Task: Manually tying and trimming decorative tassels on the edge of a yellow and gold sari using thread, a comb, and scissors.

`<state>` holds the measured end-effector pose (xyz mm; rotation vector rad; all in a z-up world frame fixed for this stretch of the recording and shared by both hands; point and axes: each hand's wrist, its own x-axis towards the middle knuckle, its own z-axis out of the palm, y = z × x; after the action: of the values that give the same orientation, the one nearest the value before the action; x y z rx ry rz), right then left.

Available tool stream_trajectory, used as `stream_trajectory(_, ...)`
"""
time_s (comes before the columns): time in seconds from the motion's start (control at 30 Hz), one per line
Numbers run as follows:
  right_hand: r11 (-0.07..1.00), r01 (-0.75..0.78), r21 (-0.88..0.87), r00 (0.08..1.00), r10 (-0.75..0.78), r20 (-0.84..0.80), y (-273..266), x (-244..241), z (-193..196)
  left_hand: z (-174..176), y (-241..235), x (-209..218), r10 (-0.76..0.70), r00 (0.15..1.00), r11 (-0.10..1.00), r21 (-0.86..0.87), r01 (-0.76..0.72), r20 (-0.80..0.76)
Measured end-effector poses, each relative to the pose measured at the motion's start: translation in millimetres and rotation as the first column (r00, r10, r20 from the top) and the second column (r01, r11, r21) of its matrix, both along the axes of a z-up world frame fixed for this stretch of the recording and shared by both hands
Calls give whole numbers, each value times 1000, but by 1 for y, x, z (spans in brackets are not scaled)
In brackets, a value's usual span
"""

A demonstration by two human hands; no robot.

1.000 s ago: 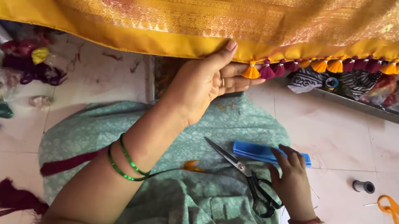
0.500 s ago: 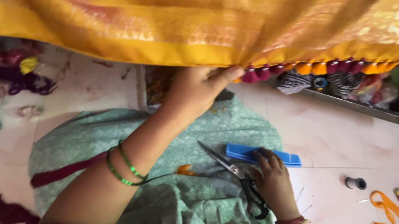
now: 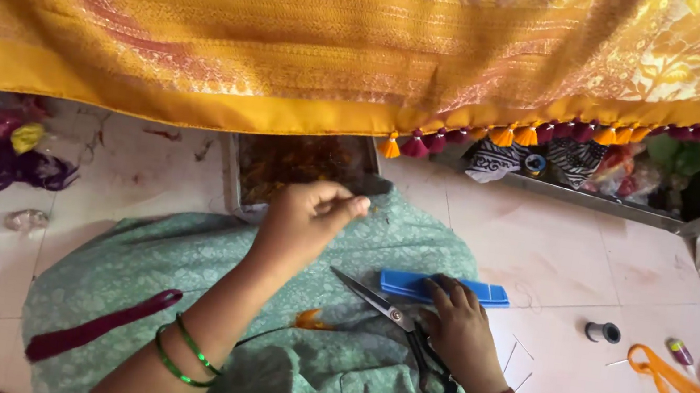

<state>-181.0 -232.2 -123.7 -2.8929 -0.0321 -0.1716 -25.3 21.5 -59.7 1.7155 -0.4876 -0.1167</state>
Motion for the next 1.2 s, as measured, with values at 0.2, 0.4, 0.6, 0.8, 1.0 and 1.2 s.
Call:
stream_trajectory(0.2,999,-42,-17,999,42,-1,-4,2,1,51,-5,12,71,994,989,-136,-59,88)
stream_trajectory(0.4,997,20,-69,995,-27,-92,6,1,-5,53,-39,26,-318,942,764,-616,190,-104)
stream_trajectory(0.6,997,-19,-70,1000,20,2,7,-2,-7,37,-50,32,-198,976,824,-556,114,-93)
stream_trajectory(0.8,996,-60,-62,998,62,17,9,-3,-7,26,-31,16,-196,980,952,-245,185,-21)
stream_trajectory(1.0,996,-29,-85,1000,30,7,14,0,-3,-6,-28,25,-169,986,961,-220,166,3)
stream_trajectory(1.2,992,-42,-122,999,44,8,12,2,-6,55,-30,42,-468,853,666,-727,167,-233)
